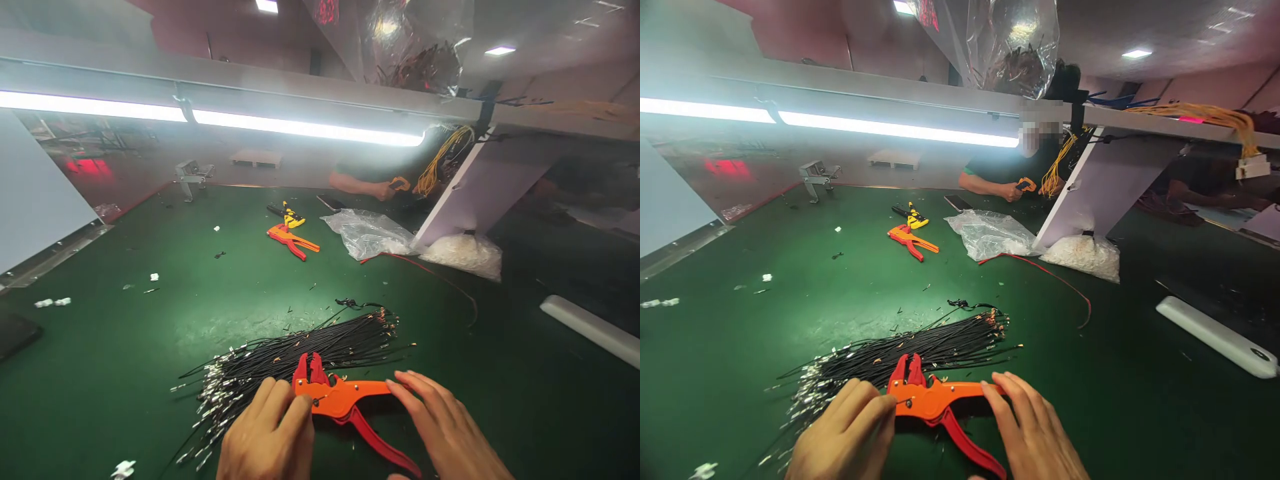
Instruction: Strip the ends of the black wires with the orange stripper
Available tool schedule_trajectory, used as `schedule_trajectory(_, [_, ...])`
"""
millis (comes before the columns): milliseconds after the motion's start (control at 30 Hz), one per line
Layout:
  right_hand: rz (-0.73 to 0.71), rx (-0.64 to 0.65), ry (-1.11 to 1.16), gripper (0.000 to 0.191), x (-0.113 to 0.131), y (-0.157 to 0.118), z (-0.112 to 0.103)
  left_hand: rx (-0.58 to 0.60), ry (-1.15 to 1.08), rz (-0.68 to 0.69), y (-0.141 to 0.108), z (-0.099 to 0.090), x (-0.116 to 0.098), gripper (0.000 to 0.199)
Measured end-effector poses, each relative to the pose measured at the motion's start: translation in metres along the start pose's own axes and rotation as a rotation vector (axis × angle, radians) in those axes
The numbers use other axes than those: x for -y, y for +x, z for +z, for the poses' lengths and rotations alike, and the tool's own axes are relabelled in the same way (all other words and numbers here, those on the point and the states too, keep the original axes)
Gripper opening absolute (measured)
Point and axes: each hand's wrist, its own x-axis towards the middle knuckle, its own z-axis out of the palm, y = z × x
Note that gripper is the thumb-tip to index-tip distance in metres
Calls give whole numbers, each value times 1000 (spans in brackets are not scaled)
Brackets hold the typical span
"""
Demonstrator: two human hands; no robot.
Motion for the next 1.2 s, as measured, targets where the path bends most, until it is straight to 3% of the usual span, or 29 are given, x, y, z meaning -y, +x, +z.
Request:
schedule_trajectory(67, [-116,-40,-51,80,8,22,3,-4,-5,1,0,0,1,19])
schedule_trajectory(200, [-116,21,-20,78,16,40,6,-22,-5,7,0,0,4,18])
schedule_trajectory(333, [-121,210,33,74,14,46,0,-63,-41,40,2,-1,5,18])
schedule_trajectory(400, [-46,355,151,64,9,53,-12,-94,-70,9,2,-2,4,18])
schedule_trajectory(533, [195,535,622,31,-5,72,-39,-175,-84,-121,1,-3,-1,17])
schedule_trajectory(600, [255,556,967,28,-10,77,-42,-214,-79,-161,0,-3,-2,18])
schedule_trajectory(733, [466,508,1941,46,-5,73,-21,-204,-83,-184,-1,-4,0,19])
schedule_trajectory(833, [465,525,2304,49,13,64,0,-193,-75,-176,0,-5,0,18])
schedule_trajectory(967, [420,548,2353,48,32,59,14,-190,-85,-186,3,-6,-5,17])
schedule_trajectory(1133, [217,621,2170,51,39,58,21,-152,-31,-210,5,-13,-9,17])
schedule_trajectory(1200, [203,631,2096,54,42,59,22,-133,-3,-195,6,-16,-10,20])
